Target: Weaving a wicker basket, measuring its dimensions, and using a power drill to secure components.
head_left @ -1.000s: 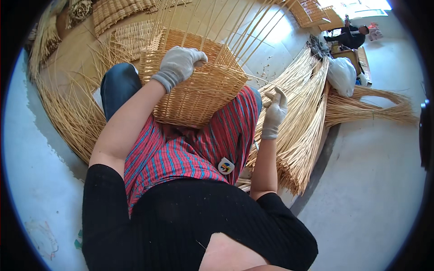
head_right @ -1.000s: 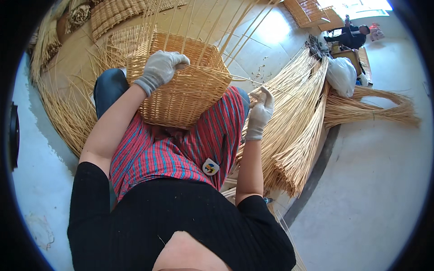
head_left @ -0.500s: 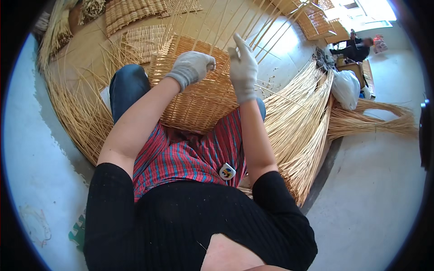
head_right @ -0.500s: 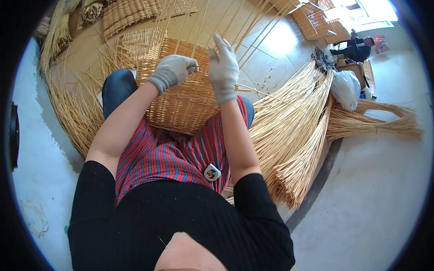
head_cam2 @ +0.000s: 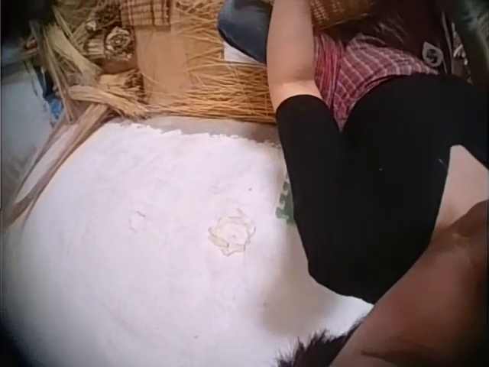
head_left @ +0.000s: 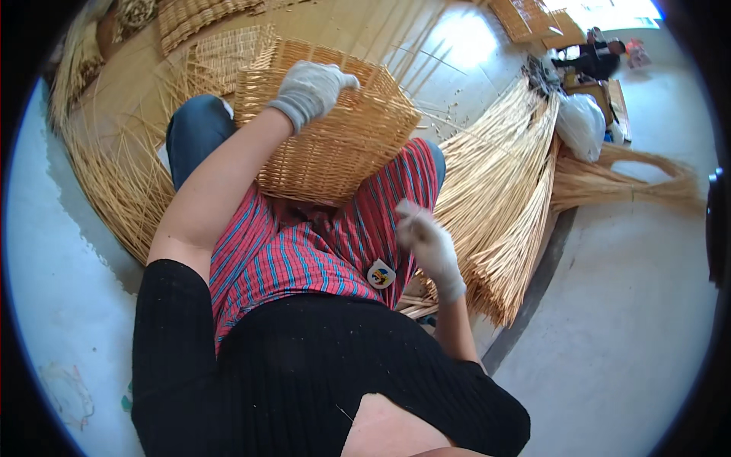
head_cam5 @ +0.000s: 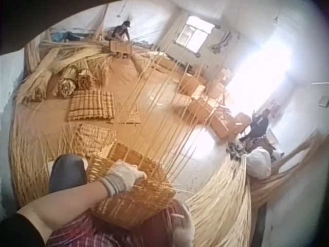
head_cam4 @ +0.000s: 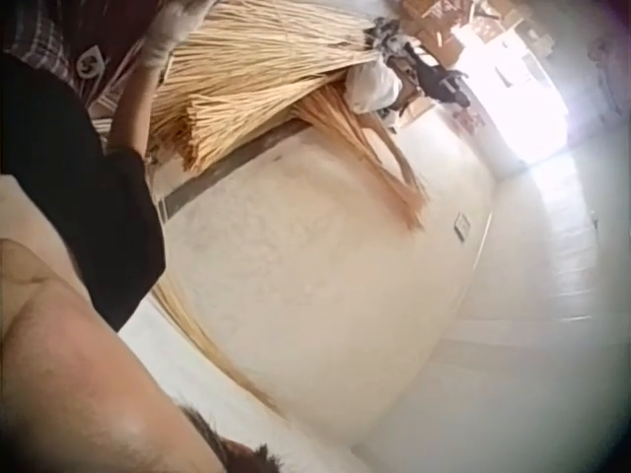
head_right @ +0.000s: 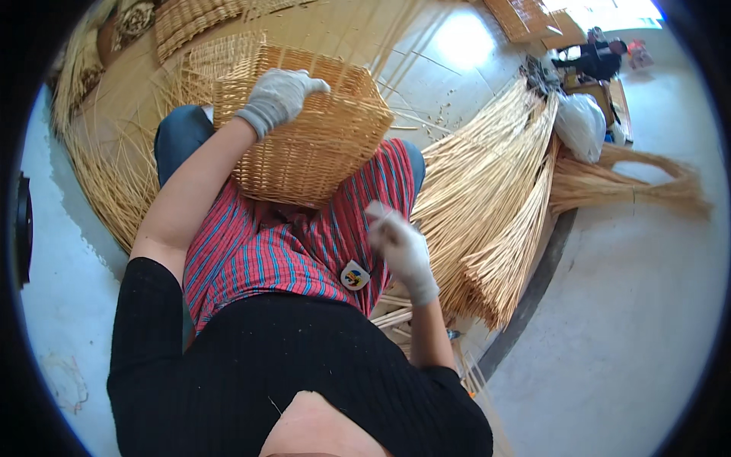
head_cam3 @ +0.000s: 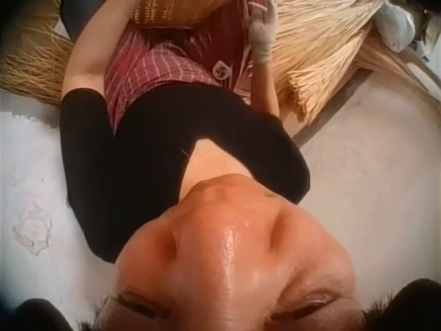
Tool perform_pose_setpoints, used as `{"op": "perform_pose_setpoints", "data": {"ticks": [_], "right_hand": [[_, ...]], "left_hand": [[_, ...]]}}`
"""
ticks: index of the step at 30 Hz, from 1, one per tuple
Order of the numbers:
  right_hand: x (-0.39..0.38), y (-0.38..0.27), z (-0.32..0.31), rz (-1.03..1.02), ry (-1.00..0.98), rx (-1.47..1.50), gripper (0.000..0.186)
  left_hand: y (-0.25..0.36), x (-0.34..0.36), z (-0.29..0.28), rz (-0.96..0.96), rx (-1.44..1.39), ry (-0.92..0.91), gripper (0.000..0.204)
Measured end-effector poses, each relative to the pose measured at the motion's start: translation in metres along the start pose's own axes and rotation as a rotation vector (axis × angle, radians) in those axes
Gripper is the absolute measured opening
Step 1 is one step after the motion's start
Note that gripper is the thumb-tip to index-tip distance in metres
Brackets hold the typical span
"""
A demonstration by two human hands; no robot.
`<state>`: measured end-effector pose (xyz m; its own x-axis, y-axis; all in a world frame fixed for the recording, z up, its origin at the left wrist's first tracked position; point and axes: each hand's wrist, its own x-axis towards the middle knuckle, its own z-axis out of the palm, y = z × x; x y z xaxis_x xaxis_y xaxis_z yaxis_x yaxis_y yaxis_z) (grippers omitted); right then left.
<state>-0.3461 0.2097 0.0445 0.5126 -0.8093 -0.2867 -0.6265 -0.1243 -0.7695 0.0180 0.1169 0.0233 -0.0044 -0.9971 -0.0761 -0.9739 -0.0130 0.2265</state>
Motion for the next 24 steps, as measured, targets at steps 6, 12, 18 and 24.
{"op": "perform_pose_setpoints", "data": {"ticks": [6,12,18,24], "right_hand": [[-0.059,-0.03,0.021,-0.166,-0.335,-0.63,0.054],[-0.052,-0.017,0.031,-0.19,-0.31,-0.582,0.047],[-0.045,-0.015,0.026,-0.201,-0.323,-0.517,0.041],[-0.033,-0.021,0.013,-0.227,-0.195,-0.291,0.053]], "left_hand": [[-0.01,0.035,-0.008,-0.017,0.054,0.08,0.053],[0.026,0.037,-0.009,-0.093,0.306,0.405,0.046],[0.067,0.061,0.0,-0.24,-0.138,0.161,0.054],[0.054,0.074,0.007,-0.15,-0.018,0.031,0.057]]}}
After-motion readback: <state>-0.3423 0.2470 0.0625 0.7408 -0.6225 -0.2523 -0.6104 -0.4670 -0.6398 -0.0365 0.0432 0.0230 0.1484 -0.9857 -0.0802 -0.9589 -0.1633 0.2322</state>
